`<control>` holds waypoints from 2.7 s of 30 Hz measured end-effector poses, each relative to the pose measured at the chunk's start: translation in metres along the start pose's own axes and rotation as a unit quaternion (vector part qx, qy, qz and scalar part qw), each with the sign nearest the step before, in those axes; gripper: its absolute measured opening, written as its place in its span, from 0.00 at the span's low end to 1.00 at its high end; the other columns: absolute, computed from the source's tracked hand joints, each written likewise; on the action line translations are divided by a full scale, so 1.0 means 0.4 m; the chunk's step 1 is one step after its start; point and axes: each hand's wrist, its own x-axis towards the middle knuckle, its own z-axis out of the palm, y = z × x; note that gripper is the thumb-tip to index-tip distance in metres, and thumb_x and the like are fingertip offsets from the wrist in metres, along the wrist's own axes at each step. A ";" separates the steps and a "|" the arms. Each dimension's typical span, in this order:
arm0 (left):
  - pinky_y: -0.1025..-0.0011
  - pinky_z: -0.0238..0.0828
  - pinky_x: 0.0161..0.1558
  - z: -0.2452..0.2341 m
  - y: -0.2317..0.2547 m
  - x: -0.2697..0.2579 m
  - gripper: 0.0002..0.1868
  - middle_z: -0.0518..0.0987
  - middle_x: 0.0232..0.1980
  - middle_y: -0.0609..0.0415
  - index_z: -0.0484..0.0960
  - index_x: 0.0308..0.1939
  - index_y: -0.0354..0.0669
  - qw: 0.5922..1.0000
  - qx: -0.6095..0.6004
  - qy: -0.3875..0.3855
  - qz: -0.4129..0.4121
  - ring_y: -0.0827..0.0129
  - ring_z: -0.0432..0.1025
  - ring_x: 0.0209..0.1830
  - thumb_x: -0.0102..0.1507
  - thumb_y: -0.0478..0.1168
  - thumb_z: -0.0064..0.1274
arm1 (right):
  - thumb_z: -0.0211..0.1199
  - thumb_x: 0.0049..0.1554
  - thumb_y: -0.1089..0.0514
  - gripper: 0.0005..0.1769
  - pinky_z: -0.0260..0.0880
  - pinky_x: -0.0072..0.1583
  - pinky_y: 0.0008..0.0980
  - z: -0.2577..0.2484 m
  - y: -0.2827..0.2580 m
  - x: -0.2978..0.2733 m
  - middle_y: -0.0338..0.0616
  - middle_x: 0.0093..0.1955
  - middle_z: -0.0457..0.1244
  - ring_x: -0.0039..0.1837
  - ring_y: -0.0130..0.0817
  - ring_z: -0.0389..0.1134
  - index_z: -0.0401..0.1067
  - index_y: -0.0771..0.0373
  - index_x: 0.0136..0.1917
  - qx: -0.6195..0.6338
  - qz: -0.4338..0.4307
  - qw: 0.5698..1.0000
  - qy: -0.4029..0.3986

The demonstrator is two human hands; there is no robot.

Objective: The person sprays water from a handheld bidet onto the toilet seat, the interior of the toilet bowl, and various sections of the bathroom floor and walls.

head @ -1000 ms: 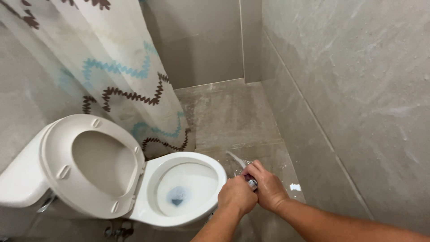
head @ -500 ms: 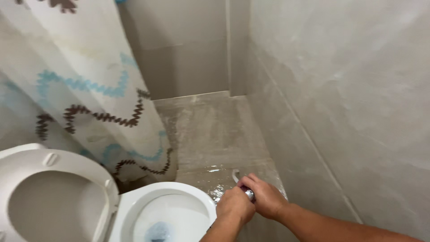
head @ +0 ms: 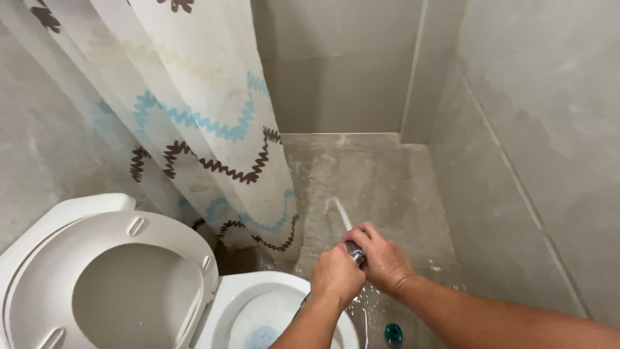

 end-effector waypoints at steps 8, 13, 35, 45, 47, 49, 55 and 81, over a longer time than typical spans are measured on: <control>0.54 0.74 0.55 0.032 0.169 0.203 0.22 0.83 0.49 0.42 0.80 0.52 0.45 0.999 0.001 0.024 -0.045 0.48 0.77 0.53 0.58 0.49 0.62 | 0.67 0.48 0.61 0.24 0.74 0.52 0.48 -0.065 0.197 0.217 0.34 0.60 0.62 0.51 0.51 0.71 0.70 0.44 0.57 0.004 -0.064 0.998 -0.009; 0.53 0.73 0.56 0.032 0.263 0.305 0.22 0.83 0.50 0.42 0.81 0.52 0.44 0.995 0.019 0.052 -0.084 0.47 0.76 0.55 0.58 0.50 0.63 | 0.66 0.48 0.63 0.25 0.74 0.51 0.47 -0.106 0.272 0.352 0.33 0.61 0.62 0.51 0.52 0.71 0.69 0.44 0.58 0.010 -0.111 0.993 -0.034; 0.54 0.74 0.55 0.031 0.411 0.379 0.19 0.83 0.48 0.40 0.79 0.51 0.42 0.997 0.030 0.064 -0.003 0.46 0.77 0.52 0.57 0.42 0.59 | 0.66 0.47 0.65 0.24 0.74 0.50 0.45 -0.211 0.369 0.416 0.32 0.58 0.64 0.51 0.47 0.72 0.71 0.45 0.55 0.002 -0.104 0.992 0.072; 0.53 0.74 0.54 -0.007 0.404 0.382 0.21 0.83 0.48 0.40 0.76 0.52 0.41 0.994 0.037 0.106 -0.015 0.46 0.78 0.52 0.58 0.44 0.60 | 0.67 0.45 0.67 0.26 0.75 0.51 0.42 -0.208 0.329 0.458 0.33 0.61 0.64 0.52 0.46 0.72 0.71 0.48 0.55 0.028 -0.152 0.983 0.098; 0.53 0.74 0.54 -0.012 0.401 0.380 0.20 0.83 0.47 0.39 0.76 0.52 0.40 0.993 0.034 0.116 -0.016 0.46 0.78 0.51 0.60 0.44 0.59 | 0.67 0.44 0.68 0.26 0.75 0.51 0.42 -0.208 0.317 0.465 0.33 0.61 0.64 0.52 0.46 0.72 0.71 0.48 0.55 0.034 -0.159 0.982 0.095; 0.53 0.74 0.54 -0.017 0.398 0.378 0.20 0.83 0.47 0.39 0.77 0.52 0.41 0.992 0.031 0.121 -0.019 0.46 0.78 0.51 0.60 0.45 0.59 | 0.67 0.44 0.68 0.26 0.75 0.50 0.41 -0.210 0.308 0.468 0.33 0.60 0.64 0.52 0.45 0.73 0.71 0.48 0.55 0.038 -0.167 0.981 0.096; 0.52 0.74 0.54 -0.032 0.386 0.376 0.20 0.83 0.47 0.40 0.77 0.52 0.41 0.989 0.024 0.139 -0.037 0.46 0.78 0.52 0.59 0.44 0.59 | 0.67 0.45 0.67 0.25 0.76 0.51 0.40 -0.203 0.280 0.480 0.31 0.60 0.65 0.53 0.45 0.73 0.72 0.47 0.55 0.050 -0.180 0.978 0.090; 0.55 0.73 0.56 -0.057 0.349 0.357 0.19 0.83 0.49 0.41 0.78 0.53 0.43 0.988 0.017 0.137 -0.065 0.47 0.77 0.54 0.59 0.43 0.58 | 0.65 0.48 0.64 0.22 0.75 0.50 0.43 -0.174 0.237 0.484 0.30 0.61 0.64 0.50 0.47 0.72 0.72 0.46 0.55 0.045 -0.180 0.981 0.057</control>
